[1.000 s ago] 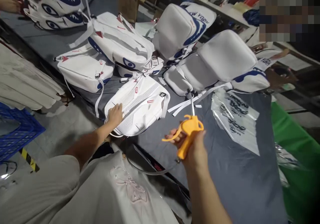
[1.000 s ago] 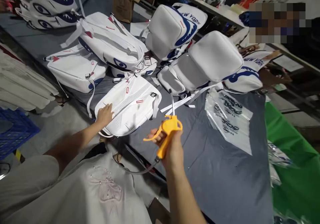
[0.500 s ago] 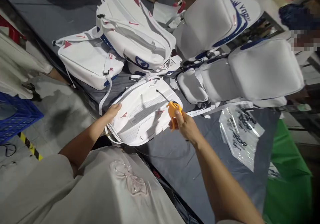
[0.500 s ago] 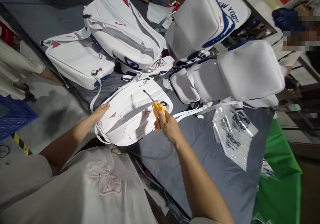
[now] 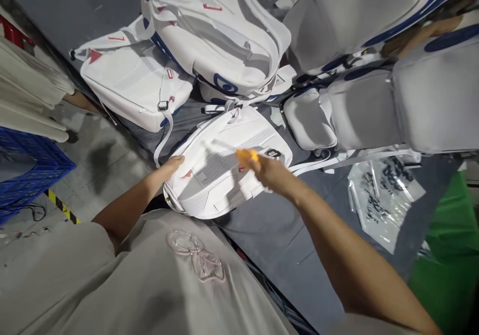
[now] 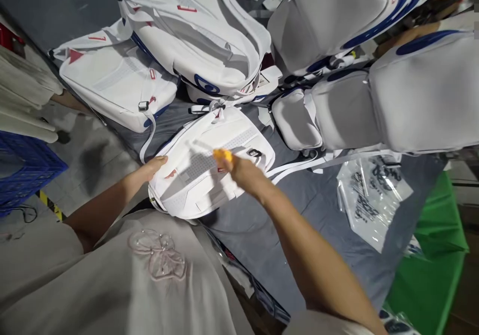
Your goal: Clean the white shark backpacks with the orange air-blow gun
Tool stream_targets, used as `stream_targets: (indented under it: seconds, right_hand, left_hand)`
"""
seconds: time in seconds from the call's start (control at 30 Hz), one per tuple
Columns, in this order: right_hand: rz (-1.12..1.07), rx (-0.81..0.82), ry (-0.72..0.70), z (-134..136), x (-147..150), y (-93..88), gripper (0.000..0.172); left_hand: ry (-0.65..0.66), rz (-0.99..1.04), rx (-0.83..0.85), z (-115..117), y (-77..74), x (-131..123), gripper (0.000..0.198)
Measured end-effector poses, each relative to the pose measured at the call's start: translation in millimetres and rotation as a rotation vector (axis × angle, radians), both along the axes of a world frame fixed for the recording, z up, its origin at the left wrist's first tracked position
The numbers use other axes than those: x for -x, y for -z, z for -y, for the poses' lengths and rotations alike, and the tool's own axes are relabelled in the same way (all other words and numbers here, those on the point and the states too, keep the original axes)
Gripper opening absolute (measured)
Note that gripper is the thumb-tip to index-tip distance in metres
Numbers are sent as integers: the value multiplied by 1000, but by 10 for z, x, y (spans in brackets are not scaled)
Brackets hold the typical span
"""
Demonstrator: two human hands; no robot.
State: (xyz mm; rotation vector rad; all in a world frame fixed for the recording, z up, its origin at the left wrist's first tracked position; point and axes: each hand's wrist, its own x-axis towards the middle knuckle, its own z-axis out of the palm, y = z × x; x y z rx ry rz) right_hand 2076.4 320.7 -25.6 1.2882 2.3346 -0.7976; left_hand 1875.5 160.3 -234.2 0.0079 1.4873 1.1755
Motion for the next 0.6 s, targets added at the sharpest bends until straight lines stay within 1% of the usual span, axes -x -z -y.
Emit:
stream_targets:
  seconds: [0.03, 0.07, 0.13, 0.17, 0.2, 0.27, 0.3, 0.33, 0.37, 0.4, 0.43, 0.47, 0.5, 0.53, 0.57, 0.6]
  right_hand:
    - [2, -46, 21, 1, 24, -29, 52]
    - [7, -46, 24, 13, 40, -59, 53]
    - [24, 83, -21, 57, 48, -127, 54]
    - [42, 123, -25, 75, 33, -167, 53]
    - [65, 96, 1, 85, 3, -211, 51]
    - [100, -62, 113, 77, -114, -308, 47]
    - [109, -111, 161, 66, -203, -358, 45]
    - [116, -121, 185, 58, -310, -406, 43]
    - [119, -113, 193, 60, -431, -447, 41]
    - [122, -120, 204, 76, -562, -482, 40]
    - [132, -161, 225, 113, -699, -506, 39]
    - [142, -219, 258, 172, -837, -519, 38]
    - [140, -257, 291, 255, -975, -518, 38]
    - [122, -245, 313, 358, -1109, -502, 40]
    - [97, -179, 318, 478, -1237, -470, 42]
    - [65, -79, 302, 604, -1357, -419, 45]
  left_hand:
    - [42, -37, 22, 1, -16, -13, 39]
    - [77, -83, 38, 6, -43, -32, 40]
    - [103, -213, 15, 35, -133, -100, 40]
    - [139, -345, -18, 61, -196, -157, 44]
    - [199, -528, -61, 96, -269, -230, 50]
    - [372, -983, -161, 186, -431, -429, 60]
    - [466, -1197, -208, 236, -509, -551, 62]
    - [552, -1357, -254, 284, -579, -685, 64]
    - [624, -1439, -303, 324, -635, -825, 68]
    - [696, -1476, -352, 351, -676, -964, 74]
    - [768, -1490, -389, 363, -698, -1096, 82]
    - [837, -1491, -397, 356, -702, -1212, 88]
    - [892, -1486, -368, 333, -692, -1304, 91]
    - [923, -1479, -303, 298, -669, -1369, 90]
    - [924, -1474, -218, 256, -640, -1404, 87]
    - [895, -1468, -146, 215, -606, -1411, 80]
